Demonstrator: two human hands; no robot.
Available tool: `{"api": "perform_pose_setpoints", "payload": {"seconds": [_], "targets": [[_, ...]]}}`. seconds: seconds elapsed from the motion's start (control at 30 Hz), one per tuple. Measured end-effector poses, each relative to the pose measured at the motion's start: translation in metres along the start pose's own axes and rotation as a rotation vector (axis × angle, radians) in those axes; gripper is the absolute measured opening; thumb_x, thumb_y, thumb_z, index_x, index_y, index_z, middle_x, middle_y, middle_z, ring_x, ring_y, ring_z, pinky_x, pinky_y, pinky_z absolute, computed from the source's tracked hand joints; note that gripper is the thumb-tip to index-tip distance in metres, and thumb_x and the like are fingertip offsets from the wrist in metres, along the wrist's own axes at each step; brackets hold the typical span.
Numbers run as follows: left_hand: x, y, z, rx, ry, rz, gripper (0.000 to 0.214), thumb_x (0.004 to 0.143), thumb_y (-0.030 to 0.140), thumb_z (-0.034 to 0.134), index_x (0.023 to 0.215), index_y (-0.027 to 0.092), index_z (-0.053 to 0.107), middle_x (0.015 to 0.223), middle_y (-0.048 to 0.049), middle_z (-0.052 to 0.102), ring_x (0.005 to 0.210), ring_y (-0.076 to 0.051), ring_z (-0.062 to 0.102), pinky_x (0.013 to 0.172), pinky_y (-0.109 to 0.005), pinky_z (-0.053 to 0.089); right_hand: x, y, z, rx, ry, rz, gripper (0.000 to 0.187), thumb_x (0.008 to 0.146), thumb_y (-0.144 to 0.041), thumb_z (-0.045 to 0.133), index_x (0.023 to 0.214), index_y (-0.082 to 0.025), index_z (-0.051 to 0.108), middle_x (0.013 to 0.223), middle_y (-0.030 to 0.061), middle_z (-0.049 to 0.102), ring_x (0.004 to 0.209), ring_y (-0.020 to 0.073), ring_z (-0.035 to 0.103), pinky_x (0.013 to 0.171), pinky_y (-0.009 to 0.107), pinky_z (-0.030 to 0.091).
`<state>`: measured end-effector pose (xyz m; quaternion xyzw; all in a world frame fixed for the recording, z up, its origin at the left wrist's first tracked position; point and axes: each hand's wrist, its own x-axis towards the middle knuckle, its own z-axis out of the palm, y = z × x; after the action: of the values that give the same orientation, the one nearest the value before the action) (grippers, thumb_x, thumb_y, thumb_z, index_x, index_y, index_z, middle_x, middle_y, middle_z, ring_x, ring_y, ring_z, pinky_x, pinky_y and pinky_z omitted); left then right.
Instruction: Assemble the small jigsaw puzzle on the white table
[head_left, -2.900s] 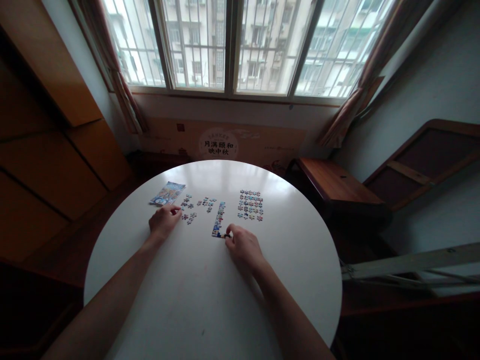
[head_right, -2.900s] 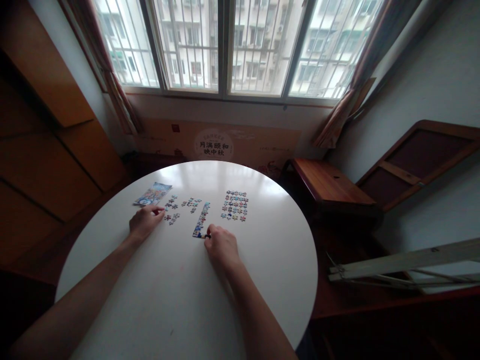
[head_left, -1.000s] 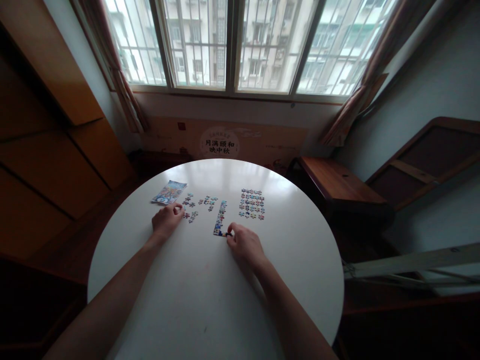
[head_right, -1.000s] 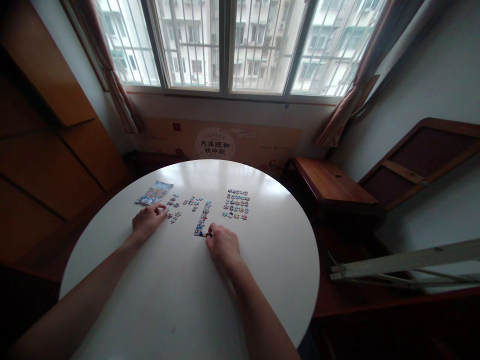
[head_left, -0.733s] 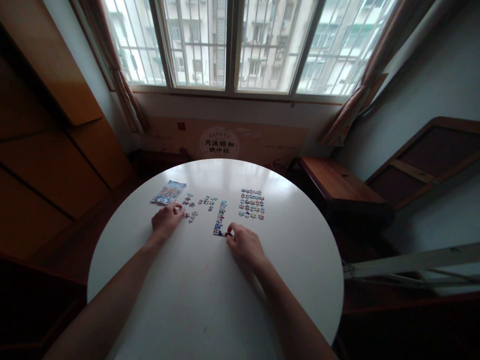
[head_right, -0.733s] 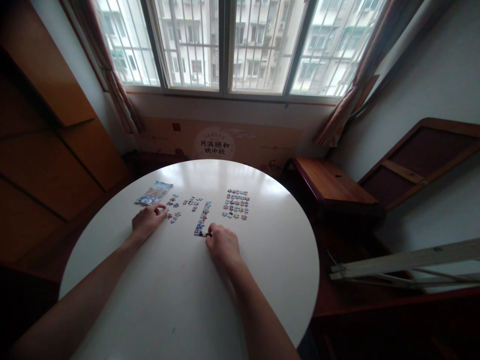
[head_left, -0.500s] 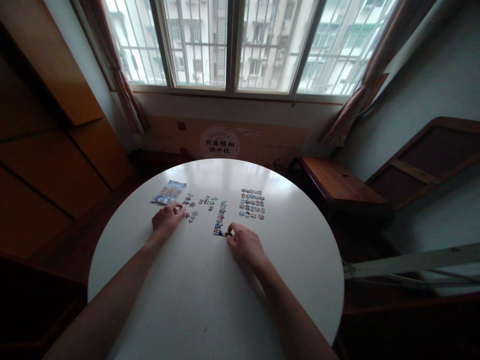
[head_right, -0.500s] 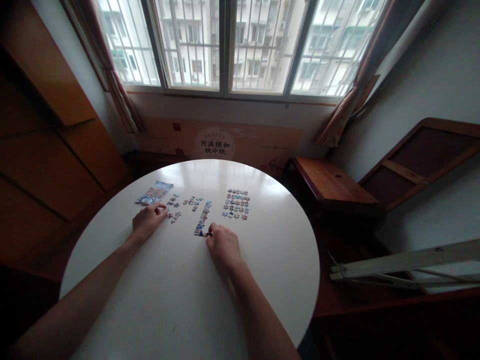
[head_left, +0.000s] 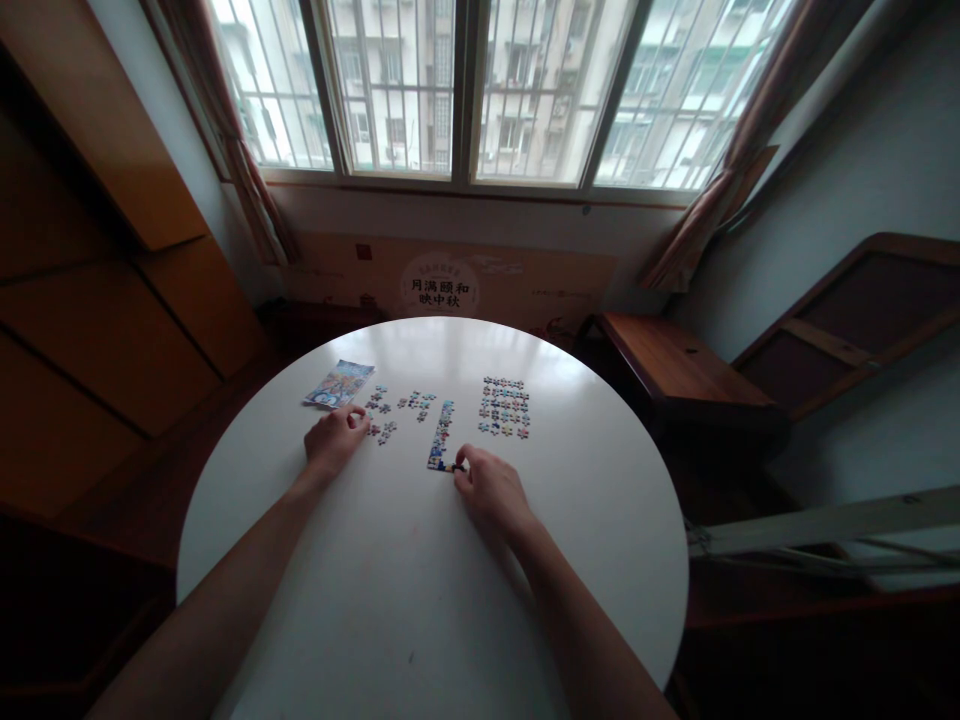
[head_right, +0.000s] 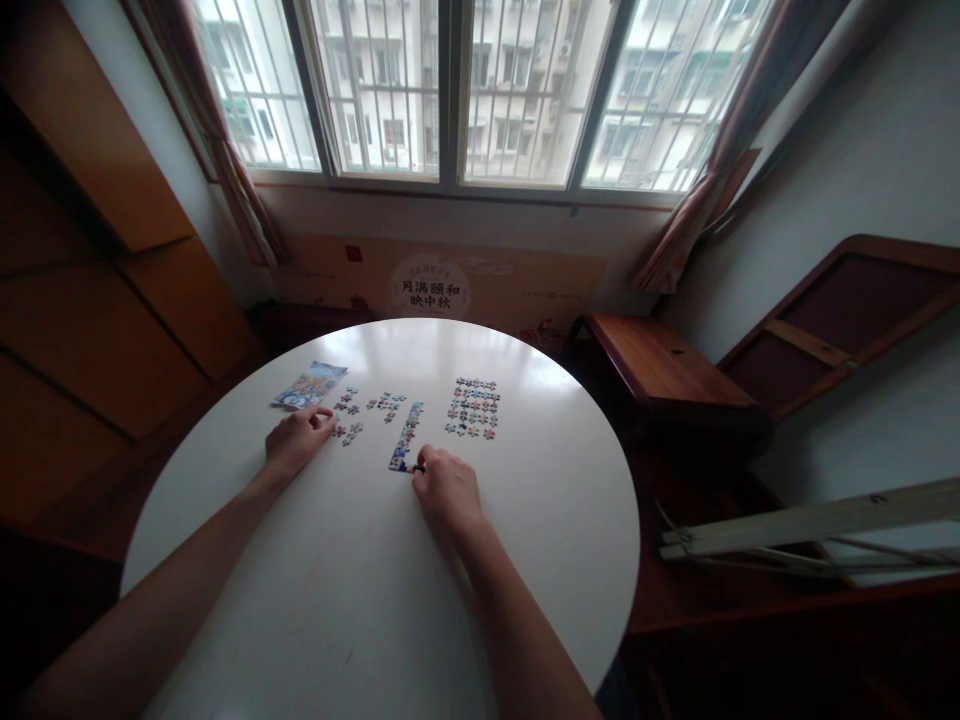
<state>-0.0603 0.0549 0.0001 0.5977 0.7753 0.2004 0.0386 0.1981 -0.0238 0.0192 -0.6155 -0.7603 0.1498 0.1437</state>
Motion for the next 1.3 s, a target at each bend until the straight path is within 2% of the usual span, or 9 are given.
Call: {"api": "perform_pose_setpoints", "payload": {"seconds": [0.37,0.77,1.0,1.3], "targets": [[-0.0020,0.0049,-0.0041,0.008,-0.020,-0.025,0.030,0.077,0.046,0.051,0.096,0.029,0.066,0.081,-0.0002,0.070,0.078,-0.021,0.063,0.060,-0.025,0.041,-0.0018,-0.0014,-0.0037,0.005,-0.021,0.011,0.018,0.086,-0.028,0.047,0.100,-0.023,0.057,0.093,0.0030,0.065,0.082,0.0152,0.057,0.069,0.024,0.032],[-0.0011,0.0011,-0.0016,0.000,-0.014,-0.007,0.031,0.076,0.048,0.050,0.096,0.030,0.065,0.080,-0.0001,0.069,0.076,-0.022,0.063,0.060,-0.026,0.041,-0.0009,-0.0002,-0.0018,0.012,-0.011,0.007,0.018,0.085,-0.028,0.048,0.100,-0.023,0.057,0.092,0.0026,0.066,0.083,0.0156,0.057,0.069,0.025,0.032],[0.0005,0.0006,-0.0005,-0.016,-0.012,-0.022,0.032,0.075,0.048,0.052,0.099,0.031,0.065,0.082,0.0005,0.070,0.078,-0.022,0.063,0.060,-0.027,0.042,0.0008,0.0030,-0.0039,0.049,-0.035,0.029,0.027,0.083,-0.030,0.052,0.109,-0.023,0.052,0.090,0.0018,0.065,0.077,0.0144,0.058,0.065,0.024,0.032],[0.0006,0.0011,-0.0015,-0.021,-0.029,-0.022,0.031,0.074,0.048,0.053,0.096,0.030,0.066,0.083,-0.0001,0.070,0.080,-0.022,0.064,0.063,-0.027,0.043,0.0008,0.0023,-0.0040,0.044,-0.044,0.032,0.026,0.083,-0.030,0.052,0.108,-0.023,0.054,0.092,0.0021,0.065,0.080,0.0147,0.058,0.067,0.024,0.033]]}}
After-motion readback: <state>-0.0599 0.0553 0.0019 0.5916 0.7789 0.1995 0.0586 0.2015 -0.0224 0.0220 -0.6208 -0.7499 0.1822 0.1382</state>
